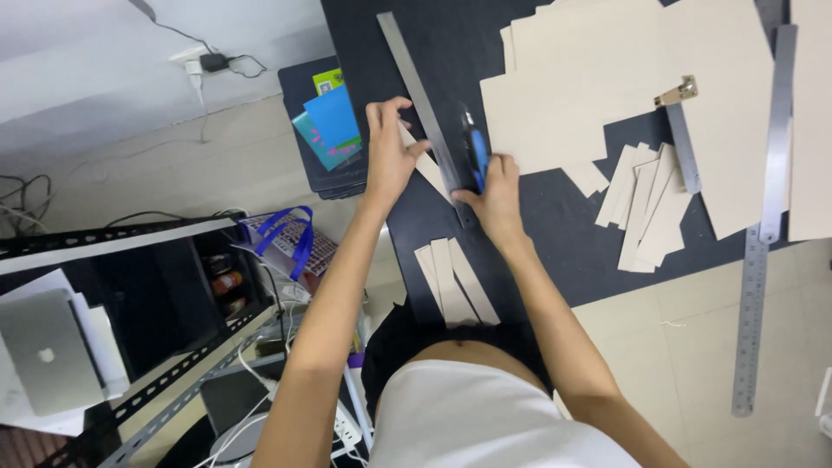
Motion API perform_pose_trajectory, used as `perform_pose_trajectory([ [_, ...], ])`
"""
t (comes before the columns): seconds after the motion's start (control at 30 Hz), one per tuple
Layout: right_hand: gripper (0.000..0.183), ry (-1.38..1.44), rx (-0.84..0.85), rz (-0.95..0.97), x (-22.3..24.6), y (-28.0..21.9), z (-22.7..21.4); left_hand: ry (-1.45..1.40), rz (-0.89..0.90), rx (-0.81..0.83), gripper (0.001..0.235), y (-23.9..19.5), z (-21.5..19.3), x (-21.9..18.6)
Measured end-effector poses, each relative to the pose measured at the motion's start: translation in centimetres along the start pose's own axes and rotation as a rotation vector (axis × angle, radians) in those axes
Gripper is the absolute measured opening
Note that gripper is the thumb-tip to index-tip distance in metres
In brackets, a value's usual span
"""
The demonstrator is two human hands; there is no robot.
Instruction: Measuring and cutting cardboard sheets into specific sizes using a ruler and a utility knife.
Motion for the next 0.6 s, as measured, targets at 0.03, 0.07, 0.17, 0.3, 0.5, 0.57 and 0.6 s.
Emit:
perform_pose_trajectory([
  [0.03,0.075,0.004,0.000,0.001,0.3,0.0,-0.2,0.004,-0.001,0.000,0.073,-0.6,-0.4,-0.2],
  [0.07,0.066,0.047,0.048,0.067,-0.1,-0.2,0.1,-0.079,0.000,-0.034,0.061,-1.3,-1.4,-0.3],
  [0.17,0.053,0.105,0.079,0.155,-2.2,-1.3,0.9,-0.167,-0.028,-0.165,0.051,-3.6,-5.3,-0.5],
  [0.3,0.062,0.089,0.024,0.114,-1.5,-1.8,0.8,-0.441,-0.277,0.018,0.058,-8.3,-5.1,2.4],
  [0.5,0.067,-0.008,0.135,0.023,2.3,0.5,3.4,0.244,-0.180,0.253,0.055,-16.2,1.4,-0.3],
  [0.57,0.058,-0.038,0.188,0.093,2.5,0.8,3.4,0.236,-0.124,0.116,0.047,-14.4,0.5,-1.9],
  [0.6,0.049,-0.068,0.250,0.162,2.4,0.7,3.7,0.221,-0.073,-0.022,0.039,-13.6,-0.7,-2.9],
])
Point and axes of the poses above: each hand's wrist, its own y-axis towards the middle knuckle, its own z-axis out of the palm, x = y × z, the point moved 10 cm from there along y, towards the middle knuckle, and after that the axes turned 13 degrees about -z, right-handed, at the moved point
